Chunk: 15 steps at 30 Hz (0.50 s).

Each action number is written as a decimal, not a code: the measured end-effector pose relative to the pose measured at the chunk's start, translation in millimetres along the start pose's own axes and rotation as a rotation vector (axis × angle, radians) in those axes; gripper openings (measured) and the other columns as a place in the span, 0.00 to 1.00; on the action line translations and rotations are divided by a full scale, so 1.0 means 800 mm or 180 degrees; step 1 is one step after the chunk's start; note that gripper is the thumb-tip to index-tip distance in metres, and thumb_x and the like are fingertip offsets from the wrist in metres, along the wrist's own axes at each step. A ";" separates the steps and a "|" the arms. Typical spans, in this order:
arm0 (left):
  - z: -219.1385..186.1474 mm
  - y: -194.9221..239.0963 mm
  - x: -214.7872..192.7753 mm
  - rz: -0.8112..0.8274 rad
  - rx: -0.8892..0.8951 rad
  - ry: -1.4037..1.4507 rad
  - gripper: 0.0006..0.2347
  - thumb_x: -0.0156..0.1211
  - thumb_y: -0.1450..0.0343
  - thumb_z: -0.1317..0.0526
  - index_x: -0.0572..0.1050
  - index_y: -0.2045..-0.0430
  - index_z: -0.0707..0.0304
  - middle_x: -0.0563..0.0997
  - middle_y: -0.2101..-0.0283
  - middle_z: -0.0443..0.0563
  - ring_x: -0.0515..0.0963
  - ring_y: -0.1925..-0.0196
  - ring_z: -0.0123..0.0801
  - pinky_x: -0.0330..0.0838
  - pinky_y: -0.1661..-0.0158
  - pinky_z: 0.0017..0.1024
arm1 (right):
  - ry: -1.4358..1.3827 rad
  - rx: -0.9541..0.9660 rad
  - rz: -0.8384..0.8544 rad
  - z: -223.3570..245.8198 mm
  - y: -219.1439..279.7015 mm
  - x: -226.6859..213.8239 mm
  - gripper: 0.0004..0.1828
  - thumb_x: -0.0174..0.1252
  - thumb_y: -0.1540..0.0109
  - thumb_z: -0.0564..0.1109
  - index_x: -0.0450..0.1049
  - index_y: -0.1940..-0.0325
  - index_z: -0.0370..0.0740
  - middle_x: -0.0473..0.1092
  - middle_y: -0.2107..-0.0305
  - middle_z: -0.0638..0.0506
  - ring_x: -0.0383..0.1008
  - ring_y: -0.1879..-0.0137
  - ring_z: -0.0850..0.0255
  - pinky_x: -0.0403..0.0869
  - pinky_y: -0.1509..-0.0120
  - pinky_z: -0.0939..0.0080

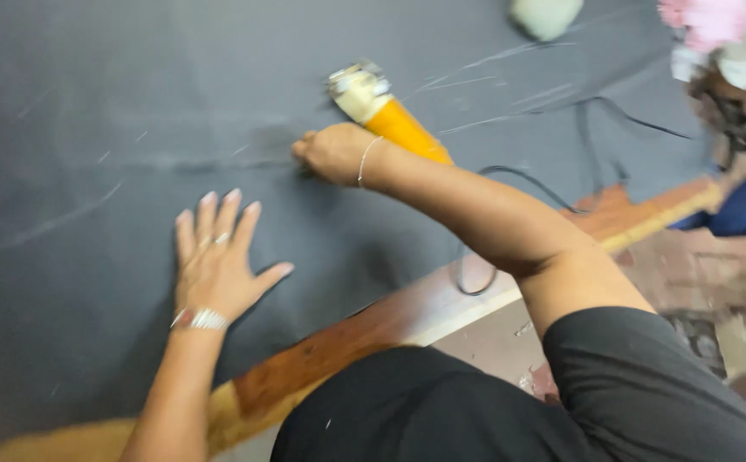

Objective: Using an electric rotary cutter to cut out garment pattern pieces from a large sheet of fabric on a cutting table.

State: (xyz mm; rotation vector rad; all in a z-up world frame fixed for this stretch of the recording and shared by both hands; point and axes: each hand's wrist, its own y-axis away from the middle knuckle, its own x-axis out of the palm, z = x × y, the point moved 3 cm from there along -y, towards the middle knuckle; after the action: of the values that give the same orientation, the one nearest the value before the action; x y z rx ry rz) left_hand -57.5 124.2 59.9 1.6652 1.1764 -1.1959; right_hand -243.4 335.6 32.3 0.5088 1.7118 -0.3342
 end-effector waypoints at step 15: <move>0.011 0.012 0.044 -0.1159 -0.0119 -0.1069 0.39 0.54 0.39 0.33 0.77 0.34 0.54 0.77 0.26 0.52 0.74 0.21 0.49 0.67 0.25 0.55 | 0.0004 0.1771 0.0267 -0.481 0.360 -0.063 0.17 0.54 0.42 0.40 0.85 0.56 0.55 0.72 0.63 0.45 0.76 0.60 0.38 0.74 0.59 0.40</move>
State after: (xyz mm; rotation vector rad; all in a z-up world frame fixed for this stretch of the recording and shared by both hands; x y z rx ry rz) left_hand -46.0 122.0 24.3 1.1897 1.3062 -1.5944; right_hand -417.1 763.3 174.9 0.9808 1.5841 -0.7568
